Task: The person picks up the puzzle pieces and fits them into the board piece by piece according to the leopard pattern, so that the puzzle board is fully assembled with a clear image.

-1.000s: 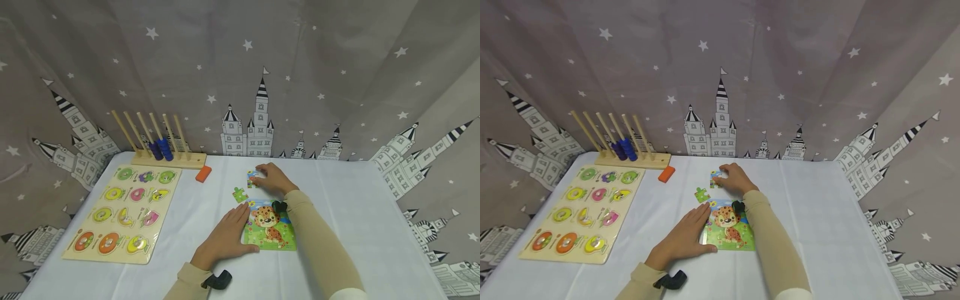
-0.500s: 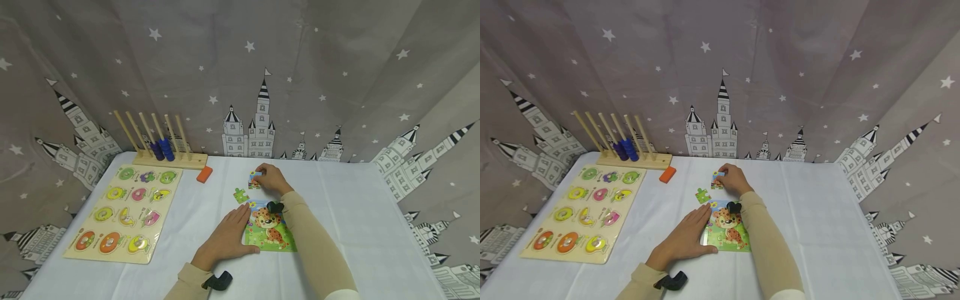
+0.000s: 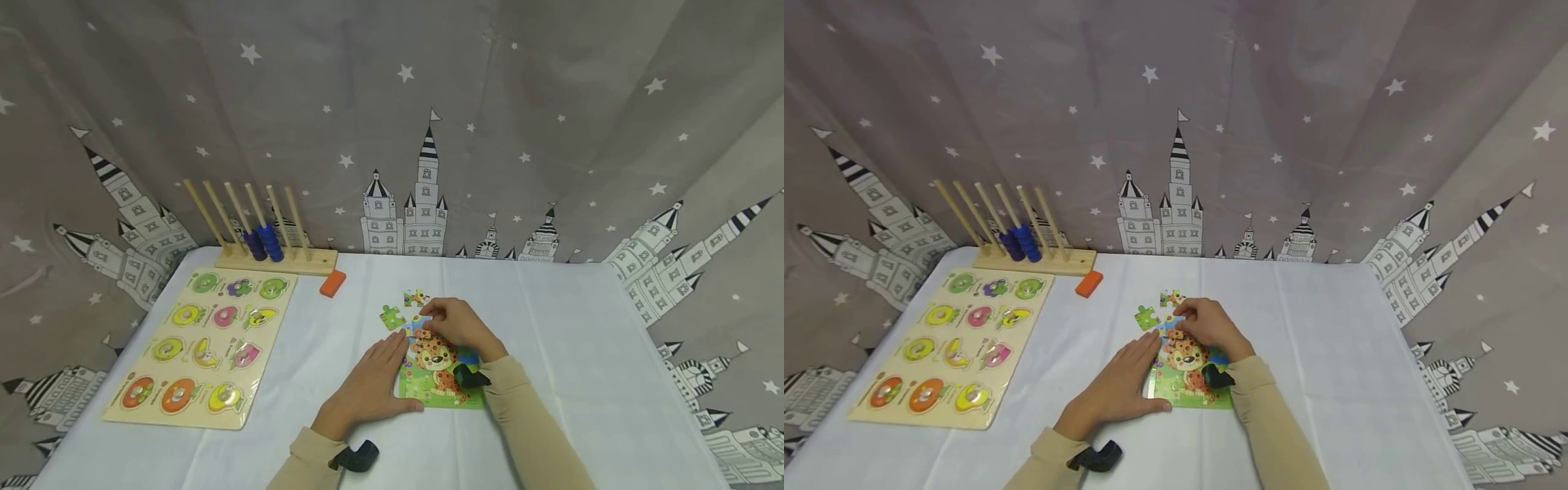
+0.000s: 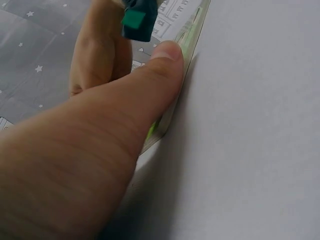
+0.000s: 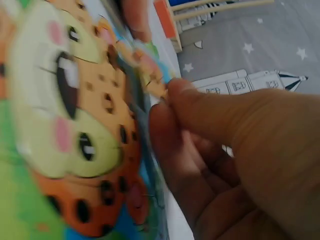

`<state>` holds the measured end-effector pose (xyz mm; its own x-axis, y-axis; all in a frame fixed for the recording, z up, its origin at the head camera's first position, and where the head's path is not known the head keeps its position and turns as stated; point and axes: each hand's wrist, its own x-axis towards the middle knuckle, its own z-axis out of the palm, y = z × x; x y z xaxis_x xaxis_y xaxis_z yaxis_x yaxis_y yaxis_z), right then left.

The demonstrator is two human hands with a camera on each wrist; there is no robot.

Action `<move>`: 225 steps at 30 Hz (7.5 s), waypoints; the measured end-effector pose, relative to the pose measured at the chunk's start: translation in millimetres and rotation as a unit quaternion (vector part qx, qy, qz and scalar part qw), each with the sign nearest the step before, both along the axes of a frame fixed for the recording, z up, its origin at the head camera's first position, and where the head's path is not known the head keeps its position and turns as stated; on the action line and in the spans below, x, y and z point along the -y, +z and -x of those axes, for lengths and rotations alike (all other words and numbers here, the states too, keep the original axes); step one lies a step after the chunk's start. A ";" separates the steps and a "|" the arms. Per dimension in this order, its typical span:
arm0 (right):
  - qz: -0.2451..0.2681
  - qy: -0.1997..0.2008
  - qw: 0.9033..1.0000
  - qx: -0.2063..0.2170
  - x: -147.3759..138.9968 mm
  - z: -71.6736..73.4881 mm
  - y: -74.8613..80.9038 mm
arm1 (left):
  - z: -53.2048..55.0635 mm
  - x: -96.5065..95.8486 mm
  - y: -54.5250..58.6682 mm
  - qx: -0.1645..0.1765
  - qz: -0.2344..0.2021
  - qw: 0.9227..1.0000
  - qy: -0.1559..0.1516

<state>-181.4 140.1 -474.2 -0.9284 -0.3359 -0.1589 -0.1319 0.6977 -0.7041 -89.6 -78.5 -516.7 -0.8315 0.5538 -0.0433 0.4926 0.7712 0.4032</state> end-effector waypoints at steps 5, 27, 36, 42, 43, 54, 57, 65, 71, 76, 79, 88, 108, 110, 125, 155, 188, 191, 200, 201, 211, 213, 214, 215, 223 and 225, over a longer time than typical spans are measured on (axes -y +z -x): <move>-0.025 0.011 1.000 -0.010 5.4 -14.9 -0.2 | -0.8 0.8 0.5 0.000 -0.007 1.000 0.005; -0.072 0.011 0.996 -0.053 9.2 -42.1 -2.2 | -1.4 0.1 1.4 -0.008 -0.008 1.000 -0.009; -0.078 -0.009 0.995 -0.064 10.7 -43.5 -4.5 | -1.2 -0.6 1.8 -0.011 -0.006 1.000 -0.008; -0.079 -0.008 0.995 -0.066 10.5 -42.5 -5.6 | -1.5 -0.5 2.7 -0.013 -0.011 1.000 -0.008; -0.076 -0.006 0.995 -0.064 9.7 -41.9 -5.1 | -1.6 -0.5 3.0 -0.012 -0.010 1.000 -0.008; -0.041 -0.017 0.995 -0.090 -4.2 5.0 -7.3 | -1.2 -0.4 2.2 -0.011 -0.013 1.000 -0.004; -0.039 -0.017 0.995 -0.094 -4.6 21.2 -11.8 | -2.3 -0.5 3.8 -0.004 -0.014 1.000 -0.005; -0.059 -0.028 0.995 -0.074 4.7 41.7 -17.0 | -3.3 -1.4 6.0 -0.005 -0.005 1.000 -0.004; -0.061 -0.043 0.994 -0.074 10.3 39.3 -14.2 | -2.5 -1.3 2.5 -0.013 -0.008 1.000 -0.005; -0.037 -0.066 0.995 -0.059 12.2 38.3 -14.4 | -2.0 -0.9 2.3 -0.019 -0.009 1.000 -0.004; -0.014 -0.077 0.995 -0.059 11.4 38.4 -15.4 | -1.9 -0.7 3.8 -0.020 -0.012 1.000 -0.003; 0.053 -0.118 0.991 -0.040 -9.8 17.5 -9.1 | -2.3 -1.1 5.9 -0.009 -0.008 1.000 -0.005; 0.067 -0.036 0.996 0.046 -9.1 -56.4 0.1 | 4.7 0.7 0.0 0.005 -0.072 0.997 0.030; 0.054 -0.027 0.997 0.039 -6.2 -59.4 -0.2 | 4.0 0.1 -1.0 -0.007 -0.081 0.996 0.032; -0.009 -0.040 0.999 0.009 8.6 -66.5 -2.0 | 2.6 -6.8 -4.5 -0.054 -0.120 0.989 0.067; -0.091 0.034 0.995 -0.031 11.2 -71.9 11.7 | 2.7 -10.8 -3.2 -0.062 -0.129 0.986 0.087; -0.062 0.039 0.997 -0.034 13.6 -69.5 0.6 | 5.4 -3.2 -0.2 -0.042 -0.067 0.996 0.036; -0.049 0.048 0.997 -0.021 9.7 -67.2 -0.3 | 5.8 1.2 1.8 -0.023 -0.061 0.998 0.013; 0.026 0.061 0.998 -0.001 -2.8 -34.1 -2.1 | 5.4 6.2 1.8 0.003 -0.047 0.999 0.004; 0.029 0.061 0.998 -0.008 -2.0 -27.4 -3.1 | 5.4 6.6 2.0 0.002 -0.047 0.999 0.004; -0.014 0.092 0.995 -0.029 15.0 24.8 -6.6 | 7.2 3.3 1.5 -0.006 -0.048 0.999 -0.002; -0.020 0.097 0.995 -0.019 19.7 29.4 -7.0 | 7.3 3.2 0.5 -0.006 -0.047 0.999 -0.003; -0.023 0.099 0.995 -0.016 21.8 31.2 -7.3 | 7.4 3.1 0.1 -0.004 -0.046 0.999 -0.004; -0.028 0.101 0.994 -0.013 23.7 32.4 -7.3 | 7.5 3.1 -0.2 -0.001 -0.044 0.999 -0.004; -0.062 0.113 0.991 -0.020 35.0 35.0 -2.9 | 7.4 3.8 0.0 0.008 -0.034 0.999 0.003; -0.063 0.105 0.992 -0.019 36.7 35.1 -2.8 | 6.8 4.0 0.2 0.012 -0.036 0.999 0.005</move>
<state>-216.5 103.4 -477.0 -0.8464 -0.5019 -0.1778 -0.3086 0.7344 -0.6045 -96.4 -82.5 -516.5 -0.8363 0.5478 -0.0235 0.4748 0.7450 0.4686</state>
